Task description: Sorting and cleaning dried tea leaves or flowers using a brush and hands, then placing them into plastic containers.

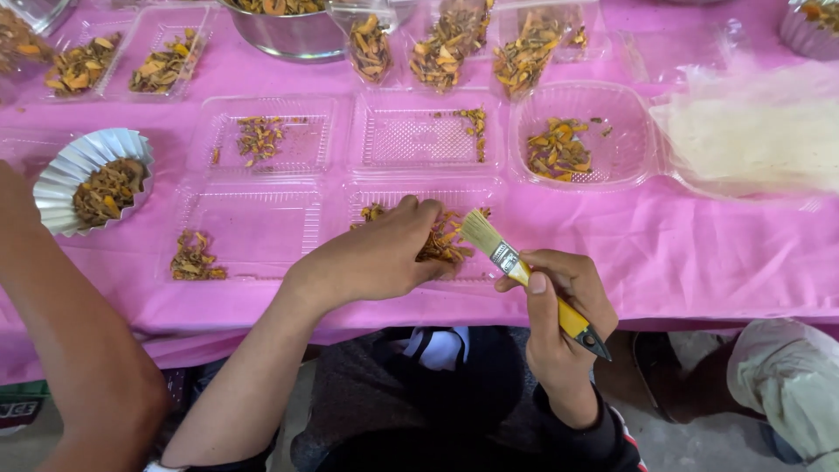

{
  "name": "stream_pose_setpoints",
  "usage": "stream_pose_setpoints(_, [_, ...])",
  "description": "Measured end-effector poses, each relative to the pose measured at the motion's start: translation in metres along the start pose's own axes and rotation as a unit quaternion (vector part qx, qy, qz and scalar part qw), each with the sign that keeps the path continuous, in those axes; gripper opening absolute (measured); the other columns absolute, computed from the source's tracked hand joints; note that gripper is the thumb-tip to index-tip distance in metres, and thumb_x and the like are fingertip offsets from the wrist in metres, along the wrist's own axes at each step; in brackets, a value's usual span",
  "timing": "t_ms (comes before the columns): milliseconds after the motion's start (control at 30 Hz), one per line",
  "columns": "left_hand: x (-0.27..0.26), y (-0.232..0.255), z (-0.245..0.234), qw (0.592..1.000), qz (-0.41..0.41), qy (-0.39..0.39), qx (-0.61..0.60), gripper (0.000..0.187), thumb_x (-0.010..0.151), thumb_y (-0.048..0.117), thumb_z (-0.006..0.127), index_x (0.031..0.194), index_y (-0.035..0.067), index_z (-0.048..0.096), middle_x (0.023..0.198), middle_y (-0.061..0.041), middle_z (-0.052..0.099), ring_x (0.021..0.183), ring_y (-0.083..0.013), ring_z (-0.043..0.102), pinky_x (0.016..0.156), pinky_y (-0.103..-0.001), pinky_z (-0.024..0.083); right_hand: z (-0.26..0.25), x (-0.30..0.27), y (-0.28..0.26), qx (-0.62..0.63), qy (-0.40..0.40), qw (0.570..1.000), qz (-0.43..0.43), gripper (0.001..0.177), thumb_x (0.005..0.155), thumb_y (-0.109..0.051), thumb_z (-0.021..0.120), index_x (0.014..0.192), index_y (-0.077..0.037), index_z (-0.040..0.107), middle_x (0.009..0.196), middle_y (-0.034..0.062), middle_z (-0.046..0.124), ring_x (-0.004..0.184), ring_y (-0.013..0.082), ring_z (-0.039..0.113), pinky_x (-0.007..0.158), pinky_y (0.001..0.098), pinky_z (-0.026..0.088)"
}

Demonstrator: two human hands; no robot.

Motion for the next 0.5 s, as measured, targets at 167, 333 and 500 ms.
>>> stream_pose_setpoints(167, [0.01, -0.01, 0.011, 0.997, 0.068, 0.019, -0.011, 0.017, 0.104, 0.023, 0.05, 0.095, 0.01, 0.044, 0.102, -0.01, 0.059, 0.092, -0.0261, 0.055, 0.082, -0.043, 0.042, -0.003, 0.0, -0.001, -0.013, -0.013, 1.0, -0.006, 0.025, 0.106, -0.018, 0.05, 0.111, 0.006, 0.057, 0.091, 0.0177, 0.07, 0.073, 0.0228, 0.077, 0.069, 0.0275, 0.065])
stream_pose_setpoints(333, [0.005, -0.009, 0.009, 0.996, 0.021, 0.045, -0.072, 0.013, 0.101, 0.004, 0.035, 0.093, 0.008, 0.045, 0.091, -0.01, 0.061, 0.076, -0.024, 0.051, 0.067, -0.042, 0.039, -0.005, 0.0, 0.001, -0.013, -0.017, 1.0, -0.006, 0.024, 0.106, -0.016, 0.049, 0.111, 0.006, 0.057, 0.089, 0.0179, 0.07, 0.074, 0.0227, 0.077, 0.07, 0.0273, 0.064])
stream_pose_setpoints(500, [0.003, -0.017, 0.009, 0.989, 0.028, 0.1, -0.104, 0.012, 0.102, 0.008, 0.036, 0.102, 0.009, 0.048, 0.09, -0.012, 0.061, 0.08, -0.0265, 0.051, 0.071, -0.04, 0.039, -0.005, 0.0, 0.001, -0.02, -0.018, 1.0, -0.008, 0.025, 0.107, -0.017, 0.048, 0.11, 0.005, 0.058, 0.087, 0.0171, 0.071, 0.072, 0.0217, 0.077, 0.069, 0.0259, 0.061])
Point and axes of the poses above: each hand's wrist, its own x-axis towards the middle knuckle, its own z-axis out of the palm, y = z × x, the point moved 1 cm from there along x, towards the middle knuckle
